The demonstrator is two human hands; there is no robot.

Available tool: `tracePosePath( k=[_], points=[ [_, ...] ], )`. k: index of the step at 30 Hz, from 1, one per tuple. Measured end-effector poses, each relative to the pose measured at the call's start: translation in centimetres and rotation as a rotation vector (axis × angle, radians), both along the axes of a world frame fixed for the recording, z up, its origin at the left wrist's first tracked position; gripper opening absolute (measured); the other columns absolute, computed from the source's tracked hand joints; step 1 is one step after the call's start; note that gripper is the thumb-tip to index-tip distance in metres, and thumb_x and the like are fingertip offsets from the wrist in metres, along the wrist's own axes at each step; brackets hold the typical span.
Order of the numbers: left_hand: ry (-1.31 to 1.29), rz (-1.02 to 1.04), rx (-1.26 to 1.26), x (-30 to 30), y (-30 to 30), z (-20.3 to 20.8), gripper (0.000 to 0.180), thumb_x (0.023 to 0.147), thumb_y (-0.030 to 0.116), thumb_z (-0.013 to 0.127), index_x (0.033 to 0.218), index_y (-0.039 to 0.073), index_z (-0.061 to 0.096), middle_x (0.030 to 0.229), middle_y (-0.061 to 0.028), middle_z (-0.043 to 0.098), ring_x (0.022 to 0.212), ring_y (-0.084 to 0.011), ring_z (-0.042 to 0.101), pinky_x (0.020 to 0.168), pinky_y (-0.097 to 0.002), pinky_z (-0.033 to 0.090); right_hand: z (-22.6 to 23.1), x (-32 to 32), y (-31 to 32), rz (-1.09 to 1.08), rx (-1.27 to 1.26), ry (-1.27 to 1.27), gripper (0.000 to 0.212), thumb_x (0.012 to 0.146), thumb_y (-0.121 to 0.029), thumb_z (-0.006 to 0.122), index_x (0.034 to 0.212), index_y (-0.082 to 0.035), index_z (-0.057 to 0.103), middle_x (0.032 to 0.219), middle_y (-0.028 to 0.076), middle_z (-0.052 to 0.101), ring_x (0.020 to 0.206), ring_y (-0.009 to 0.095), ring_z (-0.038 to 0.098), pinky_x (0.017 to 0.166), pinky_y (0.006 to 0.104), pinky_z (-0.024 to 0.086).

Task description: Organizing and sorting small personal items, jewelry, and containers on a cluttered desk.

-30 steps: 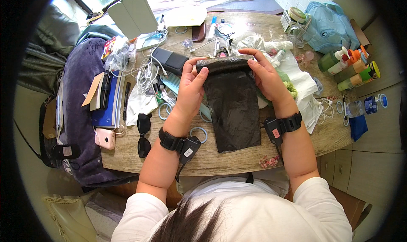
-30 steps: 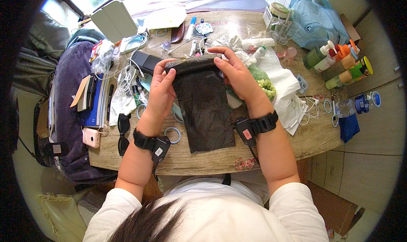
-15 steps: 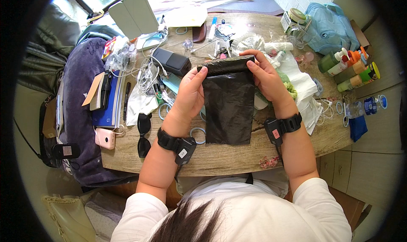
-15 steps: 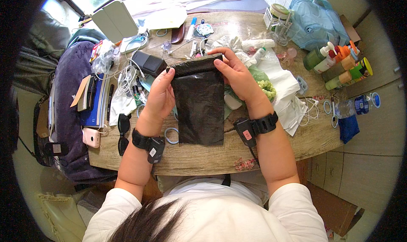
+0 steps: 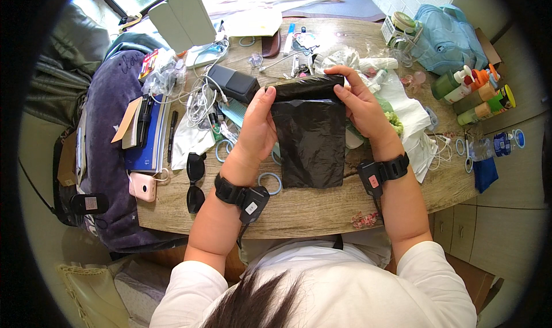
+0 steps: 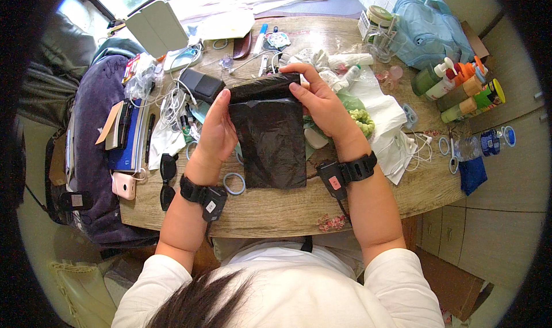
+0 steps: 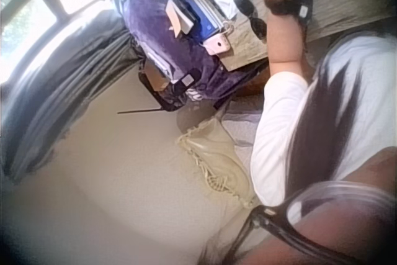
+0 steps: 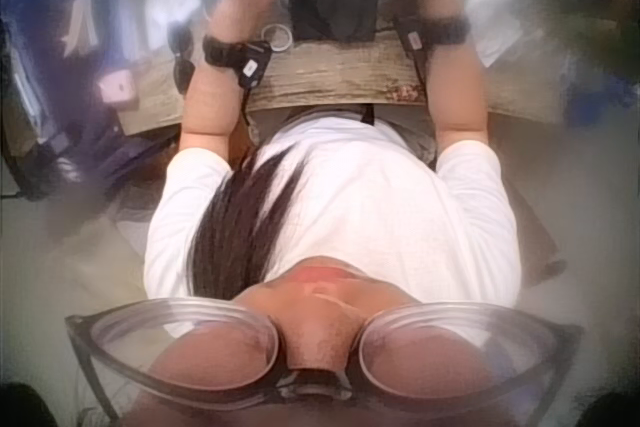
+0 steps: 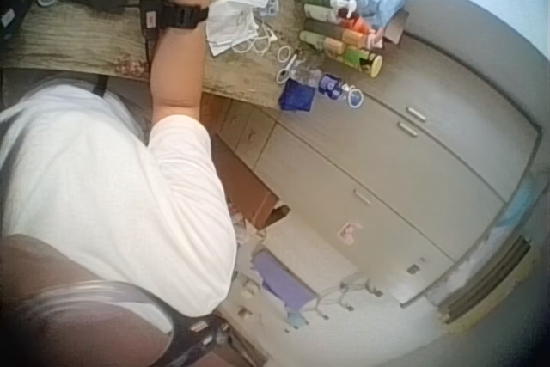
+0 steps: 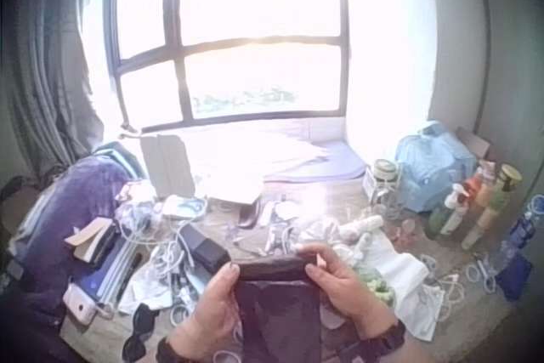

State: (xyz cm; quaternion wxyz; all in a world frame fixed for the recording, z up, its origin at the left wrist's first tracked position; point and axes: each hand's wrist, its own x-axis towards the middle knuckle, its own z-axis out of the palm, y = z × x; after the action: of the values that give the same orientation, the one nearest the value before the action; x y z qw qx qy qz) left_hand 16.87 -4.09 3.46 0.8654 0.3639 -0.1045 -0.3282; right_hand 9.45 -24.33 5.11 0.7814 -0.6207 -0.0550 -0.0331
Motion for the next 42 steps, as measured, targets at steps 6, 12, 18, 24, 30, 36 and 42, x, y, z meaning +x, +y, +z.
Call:
tracePosePath(
  k=[6, 12, 18, 24, 30, 36, 42],
  points=[
    [-0.148, 0.066, 0.043, -0.3, -0.1, 0.1, 0.025, 0.098, 0.016, 0.044, 0.121, 0.005, 0.047, 0.111, -0.0109, 0.062, 0.1, -0.0174, 0.062, 0.085, -0.031, 0.053, -0.6, 0.0, -0.7, -0.049, -0.091, 0.124, 0.033, 0.097, -0.024, 0.051, 0.128, -0.013, 0.048, 0.093, -0.003, 0.06, 0.075, 0.001, 0.05, 0.06, 0.0153, 0.038],
    [-0.164, 0.061, 0.046, -0.2, 0.2, 0.0, 0.027, 0.098, 0.016, 0.044, 0.123, 0.004, 0.045, 0.111, -0.0117, 0.061, 0.1, -0.0176, 0.061, 0.085, -0.0303, 0.052, 0.0, 0.1, 0.2, -0.058, -0.052, 0.106, 0.033, 0.097, -0.024, 0.051, 0.127, -0.011, 0.048, 0.087, -0.005, 0.056, 0.069, 0.001, 0.044, 0.059, 0.0167, 0.035],
    [-0.133, 0.085, 0.059, 0.0, 0.1, -0.2, 0.03, 0.098, 0.023, 0.048, 0.119, 0.002, 0.045, 0.112, -0.0117, 0.059, 0.1, -0.0184, 0.06, 0.086, -0.0313, 0.051, -0.5, 0.2, -0.3, -0.012, -0.085, 0.045, 0.03, 0.096, -0.018, 0.052, 0.125, -0.011, 0.051, 0.103, 0.001, 0.06, 0.087, 0.004, 0.053, 0.072, 0.0185, 0.043],
    [-0.139, 0.101, 0.084, 0.2, 0.0, -1.0, 0.027, 0.096, 0.021, 0.052, 0.116, 0.004, 0.045, 0.11, -0.0113, 0.06, 0.099, -0.0179, 0.06, 0.085, -0.0305, 0.051, 0.2, -0.1, 0.4, 0.007, -0.035, 0.006, 0.035, 0.095, -0.017, 0.053, 0.129, -0.011, 0.049, 0.102, 0.002, 0.059, 0.088, 0.006, 0.053, 0.074, 0.0191, 0.043],
    [-0.205, 0.119, 0.027, -0.2, -0.1, -0.1, 0.026, 0.096, 0.015, 0.051, 0.12, 0.008, 0.045, 0.112, -0.0106, 0.06, 0.103, -0.0172, 0.058, 0.089, -0.0317, 0.048, -0.8, 0.4, -0.8, -0.01, -0.006, 0.078, 0.041, 0.094, -0.021, 0.057, 0.131, -0.009, 0.046, 0.099, 0.001, 0.06, 0.084, 0.004, 0.053, 0.071, 0.0178, 0.042],
    [-0.19, 0.082, 0.024, -0.1, -0.1, -0.5, 0.029, 0.097, 0.018, 0.05, 0.121, 0.002, 0.047, 0.114, -0.0109, 0.06, 0.106, -0.0172, 0.058, 0.092, -0.0312, 0.047, -1.0, 0.5, -0.6, -0.047, -0.002, 0.03, 0.033, 0.093, -0.021, 0.059, 0.122, -0.008, 0.05, 0.097, 0.001, 0.061, 0.086, 0.005, 0.054, 0.073, 0.0188, 0.043],
    [-0.089, 0.028, 0.069, -0.2, 0.1, 0.0, 0.029, 0.099, 0.023, 0.045, 0.115, -0.001, 0.052, 0.113, -0.0116, 0.062, 0.104, -0.0179, 0.06, 0.093, -0.0315, 0.047, -1.4, 0.5, -0.6, 0.005, 0.03, -0.051, 0.03, 0.092, -0.012, 0.06, 0.12, -0.008, 0.05, 0.103, 0.004, 0.061, 0.096, 0.009, 0.057, 0.084, 0.0233, 0.046]
  ],
)
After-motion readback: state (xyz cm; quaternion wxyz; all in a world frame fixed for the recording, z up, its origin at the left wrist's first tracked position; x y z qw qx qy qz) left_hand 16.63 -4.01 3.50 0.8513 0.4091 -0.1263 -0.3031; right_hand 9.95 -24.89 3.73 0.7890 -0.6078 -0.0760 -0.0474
